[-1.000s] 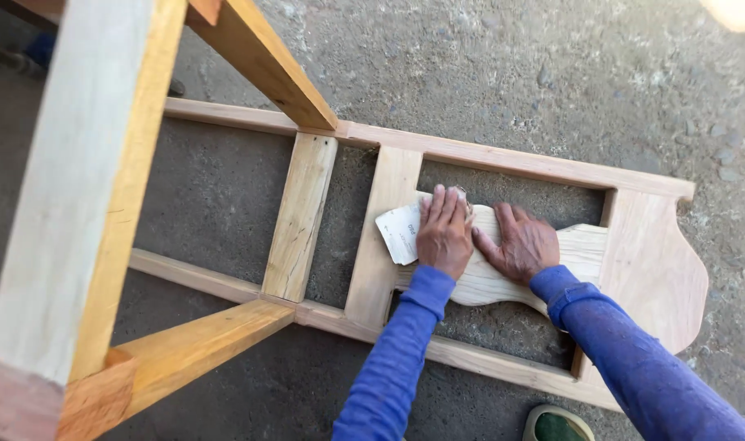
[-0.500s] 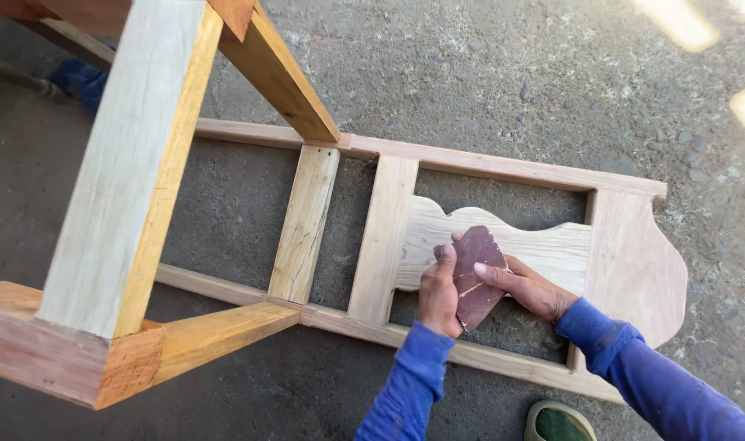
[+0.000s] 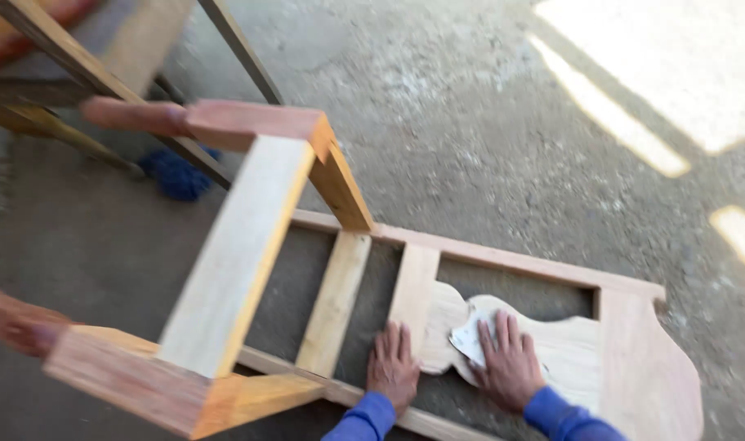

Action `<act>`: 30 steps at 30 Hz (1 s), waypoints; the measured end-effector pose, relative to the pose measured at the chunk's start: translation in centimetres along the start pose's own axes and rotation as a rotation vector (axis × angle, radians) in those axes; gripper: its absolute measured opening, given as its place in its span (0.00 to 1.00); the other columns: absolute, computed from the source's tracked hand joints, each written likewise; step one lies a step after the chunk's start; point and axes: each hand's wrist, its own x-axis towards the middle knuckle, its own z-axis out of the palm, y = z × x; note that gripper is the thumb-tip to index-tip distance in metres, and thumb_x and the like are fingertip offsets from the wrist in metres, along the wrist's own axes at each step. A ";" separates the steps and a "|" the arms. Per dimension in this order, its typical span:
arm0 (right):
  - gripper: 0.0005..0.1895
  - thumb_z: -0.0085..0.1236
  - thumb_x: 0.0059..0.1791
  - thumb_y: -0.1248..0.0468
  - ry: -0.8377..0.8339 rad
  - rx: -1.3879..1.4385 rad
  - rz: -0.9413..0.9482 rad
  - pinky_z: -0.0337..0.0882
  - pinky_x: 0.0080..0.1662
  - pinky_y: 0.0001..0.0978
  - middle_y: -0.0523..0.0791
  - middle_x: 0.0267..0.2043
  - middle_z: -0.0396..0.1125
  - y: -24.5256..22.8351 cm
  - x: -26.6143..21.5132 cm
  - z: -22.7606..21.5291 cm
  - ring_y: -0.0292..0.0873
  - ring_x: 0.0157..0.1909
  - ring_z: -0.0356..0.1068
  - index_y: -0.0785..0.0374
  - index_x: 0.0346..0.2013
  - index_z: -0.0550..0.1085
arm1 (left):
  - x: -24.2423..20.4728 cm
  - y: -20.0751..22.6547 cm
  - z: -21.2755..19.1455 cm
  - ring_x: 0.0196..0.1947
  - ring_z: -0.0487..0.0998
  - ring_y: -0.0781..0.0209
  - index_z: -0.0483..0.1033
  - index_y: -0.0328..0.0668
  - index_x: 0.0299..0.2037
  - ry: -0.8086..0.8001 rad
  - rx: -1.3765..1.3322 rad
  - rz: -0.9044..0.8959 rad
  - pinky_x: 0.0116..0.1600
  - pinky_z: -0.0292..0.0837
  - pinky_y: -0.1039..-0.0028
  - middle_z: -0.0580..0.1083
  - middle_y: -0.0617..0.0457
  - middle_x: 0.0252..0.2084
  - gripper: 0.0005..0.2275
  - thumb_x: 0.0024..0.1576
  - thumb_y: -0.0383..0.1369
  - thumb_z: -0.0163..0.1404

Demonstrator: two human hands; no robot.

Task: The person sands the wooden frame of a chair using sandpaper.

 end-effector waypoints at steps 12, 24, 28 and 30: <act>0.45 0.41 0.50 0.33 -0.236 -0.116 0.290 0.60 0.64 0.53 0.49 0.73 0.48 -4.8 1.4 -3.0 0.49 0.75 0.48 0.53 0.74 0.50 | -1.4 -0.3 1.1 0.54 0.67 0.32 0.64 0.38 0.69 0.211 -0.283 -0.004 0.57 0.68 0.48 0.56 0.35 0.72 0.30 0.56 0.42 0.54; 0.26 0.43 0.53 0.53 0.305 0.076 0.226 0.50 0.65 0.60 0.51 0.73 0.54 -6.8 0.0 -1.2 0.58 0.74 0.49 0.52 0.66 0.67 | -1.8 1.0 -3.1 0.51 0.69 0.37 0.66 0.40 0.67 0.239 -0.279 -0.008 0.54 0.71 0.51 0.60 0.41 0.72 0.26 0.59 0.40 0.50; 0.23 0.42 0.54 0.55 0.368 0.093 0.218 0.52 0.65 0.58 0.49 0.70 0.58 -6.7 1.5 -0.9 0.56 0.71 0.52 0.53 0.63 0.70 | -1.1 1.1 -3.9 0.49 0.70 0.38 0.65 0.41 0.68 0.237 -0.223 -0.018 0.52 0.71 0.51 0.60 0.40 0.71 0.27 0.58 0.40 0.50; 0.22 0.41 0.56 0.56 0.330 0.117 0.233 0.52 0.65 0.57 0.46 0.69 0.60 -6.1 4.6 -1.4 0.55 0.71 0.53 0.56 0.64 0.71 | -1.2 1.2 -3.8 0.49 0.70 0.39 0.64 0.41 0.68 0.221 -0.226 -0.027 0.52 0.71 0.51 0.60 0.40 0.70 0.27 0.58 0.40 0.50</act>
